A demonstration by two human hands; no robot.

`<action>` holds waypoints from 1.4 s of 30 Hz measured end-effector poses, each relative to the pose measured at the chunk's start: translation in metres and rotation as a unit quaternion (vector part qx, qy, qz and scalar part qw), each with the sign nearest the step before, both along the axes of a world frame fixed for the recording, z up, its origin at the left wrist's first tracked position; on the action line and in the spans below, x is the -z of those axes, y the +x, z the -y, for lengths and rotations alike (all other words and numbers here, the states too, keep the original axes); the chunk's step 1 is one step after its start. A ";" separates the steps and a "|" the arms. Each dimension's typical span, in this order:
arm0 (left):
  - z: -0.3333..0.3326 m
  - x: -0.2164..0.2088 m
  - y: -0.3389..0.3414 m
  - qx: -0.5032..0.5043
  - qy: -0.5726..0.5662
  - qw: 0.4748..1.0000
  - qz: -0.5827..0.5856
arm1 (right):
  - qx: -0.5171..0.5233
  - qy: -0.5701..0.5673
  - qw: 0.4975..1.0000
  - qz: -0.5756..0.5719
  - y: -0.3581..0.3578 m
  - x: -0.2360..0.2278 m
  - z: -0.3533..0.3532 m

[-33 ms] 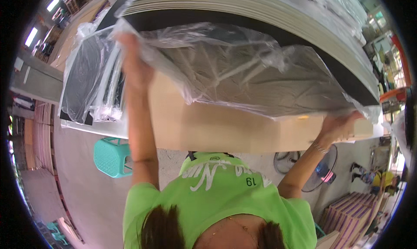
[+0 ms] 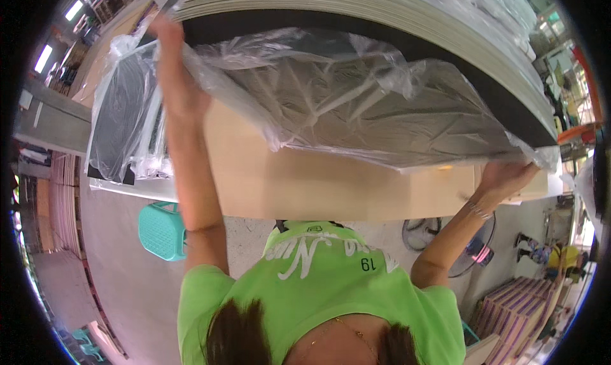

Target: The person packages framed items by placing each one on a sheet of brown paper, folding the paper over the item, and securing it with packing tape from a tape dispenser.

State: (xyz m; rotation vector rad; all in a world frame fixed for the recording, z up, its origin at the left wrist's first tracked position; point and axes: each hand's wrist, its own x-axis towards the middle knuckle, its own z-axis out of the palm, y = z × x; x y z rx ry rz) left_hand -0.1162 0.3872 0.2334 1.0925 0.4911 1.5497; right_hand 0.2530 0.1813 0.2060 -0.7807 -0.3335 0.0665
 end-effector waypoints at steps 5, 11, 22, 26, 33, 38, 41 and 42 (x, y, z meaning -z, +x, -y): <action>0.003 -0.055 0.062 -0.017 0.122 0.989 -0.085 | -0.065 -0.050 0.993 0.083 0.024 -0.073 -0.018; -0.023 -0.045 0.073 -0.008 0.042 0.994 -0.101 | -0.052 -0.137 0.977 0.158 0.013 -0.083 -0.045; -0.002 0.285 -0.001 0.137 -0.135 0.919 -0.344 | -0.211 -0.520 0.822 0.094 0.018 0.212 0.026; 0.015 0.251 0.025 0.065 -0.156 0.938 -0.303 | -0.265 -0.382 0.885 -0.019 0.033 0.293 0.027; 0.031 0.205 0.050 -0.063 -0.118 0.920 -0.369 | -0.145 -0.326 0.923 0.146 0.018 0.209 -0.022; 0.023 0.207 0.049 -0.161 -0.062 0.863 -0.475 | -0.259 -0.356 0.895 0.068 0.017 0.195 -0.041; 0.003 0.234 0.061 -0.100 -0.133 0.878 -0.450 | -0.276 -0.423 0.861 0.056 0.024 0.218 -0.061; -0.004 0.257 0.060 -0.075 -0.169 0.876 -0.446 | -0.274 -0.456 0.845 0.060 0.030 0.239 -0.069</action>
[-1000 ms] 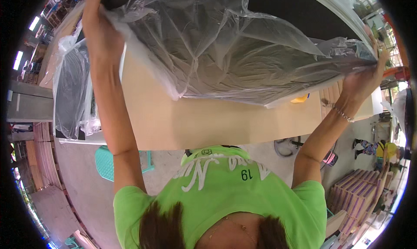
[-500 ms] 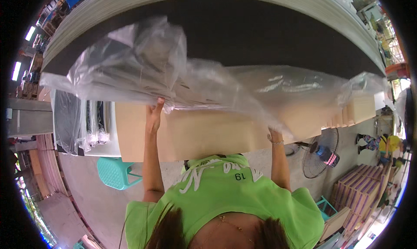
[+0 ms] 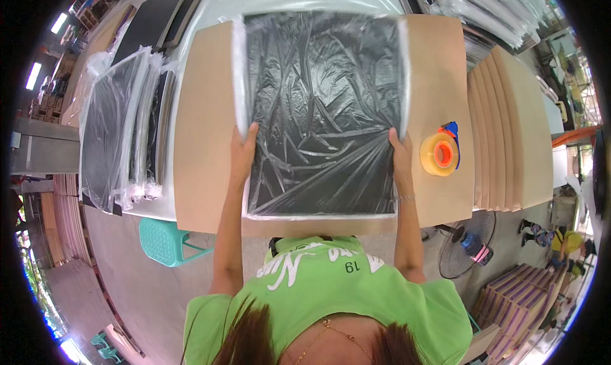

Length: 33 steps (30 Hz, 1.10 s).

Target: The person packages framed items by placing each one on a sheet of brown paper, folding the paper over the item, and securing it with packing tape from a tape dispenser.

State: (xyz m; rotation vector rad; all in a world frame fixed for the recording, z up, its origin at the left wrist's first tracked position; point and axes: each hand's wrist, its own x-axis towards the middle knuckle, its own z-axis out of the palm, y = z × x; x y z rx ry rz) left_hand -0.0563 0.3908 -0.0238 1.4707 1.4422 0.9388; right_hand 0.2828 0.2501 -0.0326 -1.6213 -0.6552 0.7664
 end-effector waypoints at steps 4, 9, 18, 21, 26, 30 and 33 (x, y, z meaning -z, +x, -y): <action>-0.029 0.053 0.023 -0.005 -0.008 0.994 -0.111 | 0.014 -0.146 0.982 0.119 0.018 0.041 -0.024; -0.039 0.087 0.020 -0.007 -0.035 0.991 -0.127 | 0.057 -0.147 0.984 0.080 0.026 0.037 -0.038; -0.072 0.108 0.037 0.002 -0.007 0.991 -0.136 | 0.060 -0.110 0.986 0.113 0.049 0.052 -0.057; -0.076 0.108 0.033 -0.012 0.055 0.989 -0.133 | 0.086 -0.067 0.991 0.076 0.045 0.051 -0.065; -0.071 0.080 0.050 0.007 0.022 0.993 -0.119 | 0.113 -0.100 0.987 0.058 0.071 0.073 -0.074; -0.065 0.072 0.044 0.011 -0.022 0.993 -0.117 | 0.091 -0.120 0.988 0.044 0.070 0.078 -0.072; -0.064 0.071 0.041 0.016 -0.044 0.992 -0.113 | 0.075 -0.129 0.987 0.057 0.069 0.075 -0.070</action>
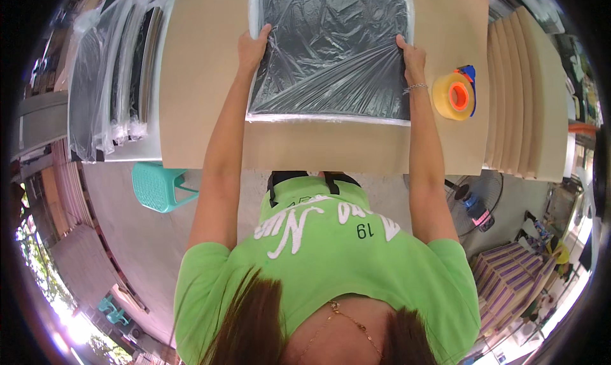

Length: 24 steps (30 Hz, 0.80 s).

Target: The person packages framed items by placing each one on a sheet of brown paper, folding the paper over the item, and securing it with packing tape from a tape dispenser.

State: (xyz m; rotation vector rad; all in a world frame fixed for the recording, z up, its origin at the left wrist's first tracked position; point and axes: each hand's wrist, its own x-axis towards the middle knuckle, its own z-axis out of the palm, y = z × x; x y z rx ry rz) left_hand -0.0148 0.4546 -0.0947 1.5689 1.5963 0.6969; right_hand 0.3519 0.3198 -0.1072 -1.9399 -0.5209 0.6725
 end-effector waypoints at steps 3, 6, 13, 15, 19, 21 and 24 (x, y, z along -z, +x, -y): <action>-0.003 0.005 -0.003 -0.002 0.025 1.000 0.008 | 0.001 -0.029 0.999 0.027 0.001 0.000 -0.002; -0.001 0.009 0.000 -0.012 0.032 0.999 0.007 | 0.004 -0.031 0.999 0.028 0.000 -0.003 0.000; 0.006 0.013 0.004 -0.006 0.098 0.994 0.053 | 0.003 -0.044 0.997 0.064 -0.008 -0.017 0.009; 0.000 0.018 0.000 -0.014 0.084 0.996 -0.013 | -0.004 -0.056 0.994 0.097 -0.008 -0.013 0.007; -0.013 0.025 -0.015 0.008 0.083 0.995 -0.046 | -0.076 -0.085 0.982 0.149 -0.007 -0.023 0.004; -0.004 0.017 -0.010 -0.017 0.110 0.987 -0.119 | -0.107 -0.074 0.980 0.149 -0.013 -0.028 0.008; 0.034 -0.025 0.038 -0.065 0.190 0.967 -0.155 | -0.080 -0.013 0.953 0.291 0.016 -0.028 0.031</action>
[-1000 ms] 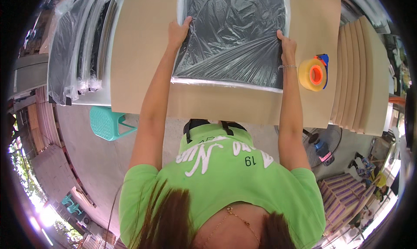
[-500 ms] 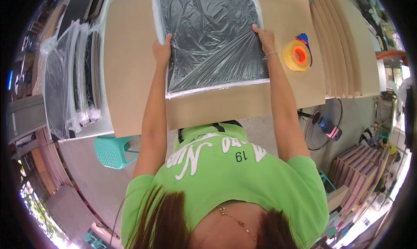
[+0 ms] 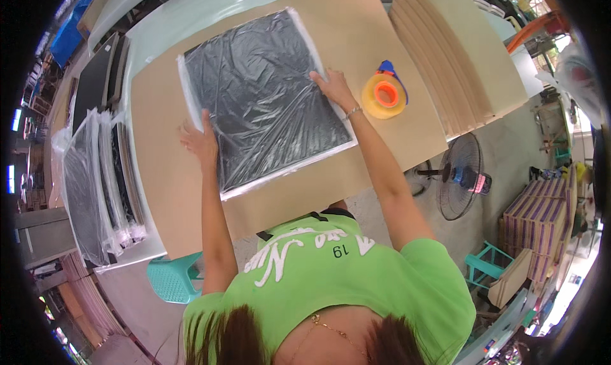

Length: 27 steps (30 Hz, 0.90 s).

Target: The person packages framed items by placing each one on a sheet of brown paper, folding the paper over the item, and securing it with packing tape from a tape dispenser.

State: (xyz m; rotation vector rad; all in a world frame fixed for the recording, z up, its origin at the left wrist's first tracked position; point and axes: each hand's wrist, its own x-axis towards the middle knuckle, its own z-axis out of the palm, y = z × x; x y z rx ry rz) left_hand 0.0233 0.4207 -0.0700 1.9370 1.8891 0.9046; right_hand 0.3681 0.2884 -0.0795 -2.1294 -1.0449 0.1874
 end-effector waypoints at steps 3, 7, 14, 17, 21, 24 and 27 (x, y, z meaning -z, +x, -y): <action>0.069 -0.043 0.042 0.090 0.109 0.989 0.042 | 0.060 0.007 0.993 0.105 0.015 -0.033 0.033; 0.195 -0.047 0.163 0.392 0.042 0.917 0.063 | 0.207 -0.039 0.971 0.116 0.059 -0.052 0.099; 0.361 0.049 0.318 0.681 -0.126 0.701 0.171 | 0.073 -0.114 0.987 -0.083 0.105 -0.017 0.132; 0.370 0.049 0.328 0.669 -0.131 0.709 0.181 | 0.058 -0.102 0.987 -0.109 0.108 -0.030 0.140; 0.357 0.011 0.339 0.678 -0.238 0.695 -0.024 | 0.069 -0.048 0.981 -0.178 0.120 -0.052 0.173; 0.355 0.028 0.336 0.666 0.033 0.745 0.006 | 0.082 -0.039 0.976 -0.197 0.128 -0.097 0.198; 0.358 0.019 0.336 0.674 -0.024 0.738 0.025 | 0.152 0.044 0.981 -0.109 0.131 -0.116 0.223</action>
